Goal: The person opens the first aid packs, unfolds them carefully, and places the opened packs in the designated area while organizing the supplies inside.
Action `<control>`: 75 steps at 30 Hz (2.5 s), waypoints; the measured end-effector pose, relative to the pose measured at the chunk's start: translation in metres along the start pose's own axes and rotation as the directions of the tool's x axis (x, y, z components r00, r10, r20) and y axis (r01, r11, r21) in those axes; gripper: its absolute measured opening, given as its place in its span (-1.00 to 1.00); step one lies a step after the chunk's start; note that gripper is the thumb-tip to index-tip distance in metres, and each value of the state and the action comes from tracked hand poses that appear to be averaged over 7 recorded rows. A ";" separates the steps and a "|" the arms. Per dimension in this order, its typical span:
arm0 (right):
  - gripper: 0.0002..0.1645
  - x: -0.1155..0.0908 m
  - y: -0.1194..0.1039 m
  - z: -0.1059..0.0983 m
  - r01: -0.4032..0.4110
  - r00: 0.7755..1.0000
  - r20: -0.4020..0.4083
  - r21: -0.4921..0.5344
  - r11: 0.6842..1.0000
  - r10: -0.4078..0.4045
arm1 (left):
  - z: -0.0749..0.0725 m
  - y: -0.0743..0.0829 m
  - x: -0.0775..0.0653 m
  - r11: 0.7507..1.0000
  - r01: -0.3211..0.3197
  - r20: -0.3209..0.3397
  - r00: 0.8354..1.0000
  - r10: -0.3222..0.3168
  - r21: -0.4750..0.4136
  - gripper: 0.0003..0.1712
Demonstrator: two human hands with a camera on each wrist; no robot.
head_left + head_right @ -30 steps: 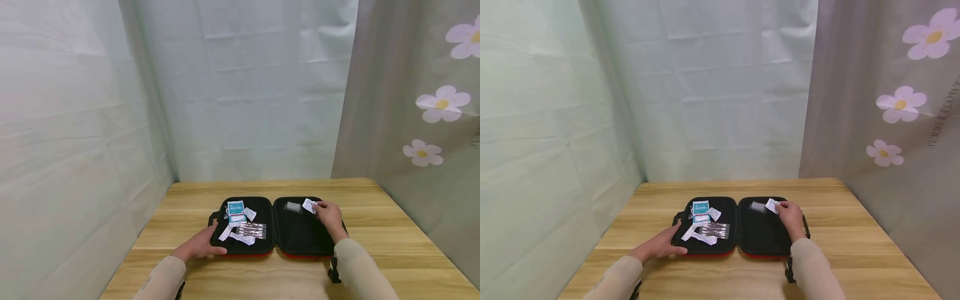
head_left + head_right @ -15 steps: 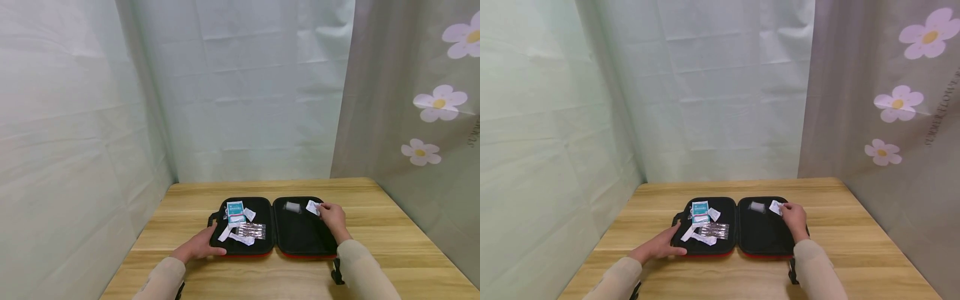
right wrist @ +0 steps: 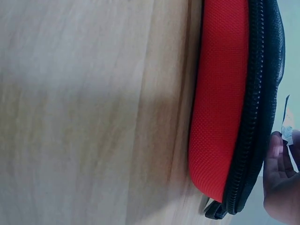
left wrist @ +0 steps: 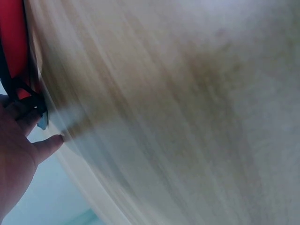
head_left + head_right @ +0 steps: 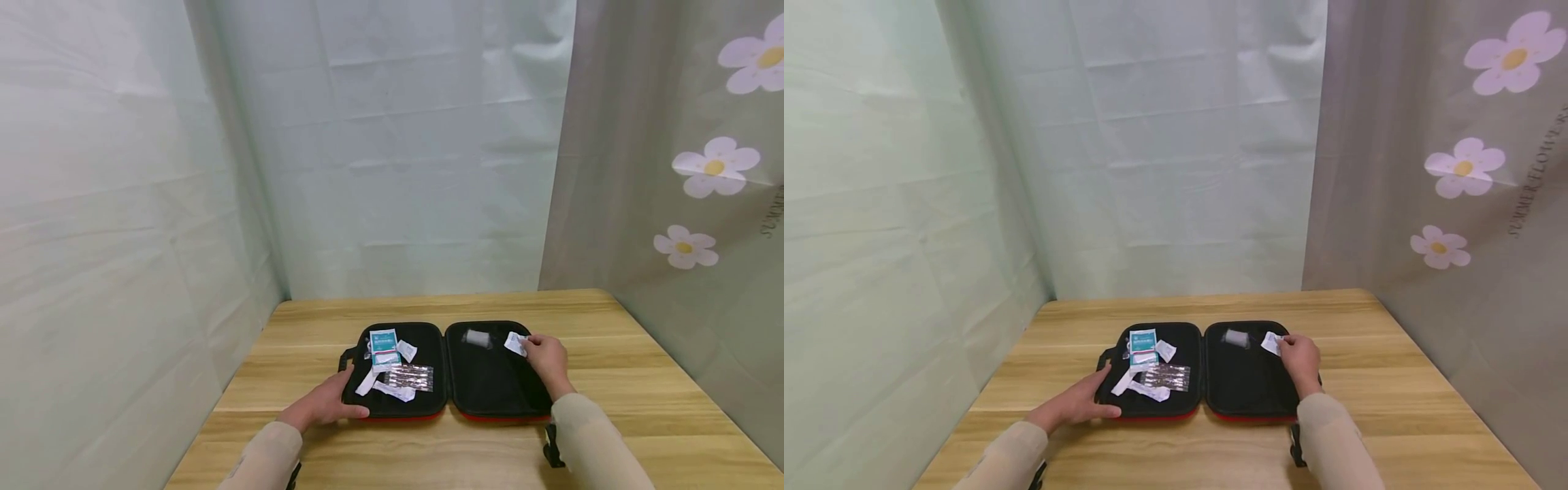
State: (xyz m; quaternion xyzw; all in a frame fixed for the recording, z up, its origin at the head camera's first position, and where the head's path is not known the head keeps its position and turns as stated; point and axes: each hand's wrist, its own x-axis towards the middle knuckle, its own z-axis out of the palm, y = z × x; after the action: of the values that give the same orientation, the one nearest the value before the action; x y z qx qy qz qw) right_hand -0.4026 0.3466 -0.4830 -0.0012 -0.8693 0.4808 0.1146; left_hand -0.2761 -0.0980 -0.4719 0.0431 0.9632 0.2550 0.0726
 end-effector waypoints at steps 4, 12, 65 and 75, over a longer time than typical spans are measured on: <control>-0.64 -0.001 0.000 0.002 -0.009 1.000 -0.001 -0.039 0.999 0.009 | 0.000 -0.001 0.000 1.000 -0.014 -0.001 1.000 0.014 -0.001 0.34; -0.62 -0.001 0.002 0.006 -0.018 1.000 0.015 -0.076 0.997 0.019 | 0.000 0.001 0.000 1.000 -0.020 0.003 1.000 0.020 -0.003 0.34; -0.74 0.011 0.004 0.030 0.005 0.989 0.147 -0.165 0.986 0.020 | 0.000 -0.001 0.002 1.000 -0.024 0.002 1.000 0.024 0.014 0.36; -0.67 0.012 0.001 0.034 -0.030 0.980 0.192 -0.113 0.993 0.052 | -0.002 0.001 0.000 1.000 -0.008 0.012 1.000 0.008 0.025 0.36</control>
State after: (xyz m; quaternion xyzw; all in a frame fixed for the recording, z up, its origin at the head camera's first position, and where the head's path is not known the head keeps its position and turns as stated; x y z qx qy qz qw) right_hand -0.4215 0.3198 -0.4989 0.0216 -0.9012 0.4325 0.0186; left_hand -0.2761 -0.0979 -0.4700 0.0493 0.9657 0.2431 0.0770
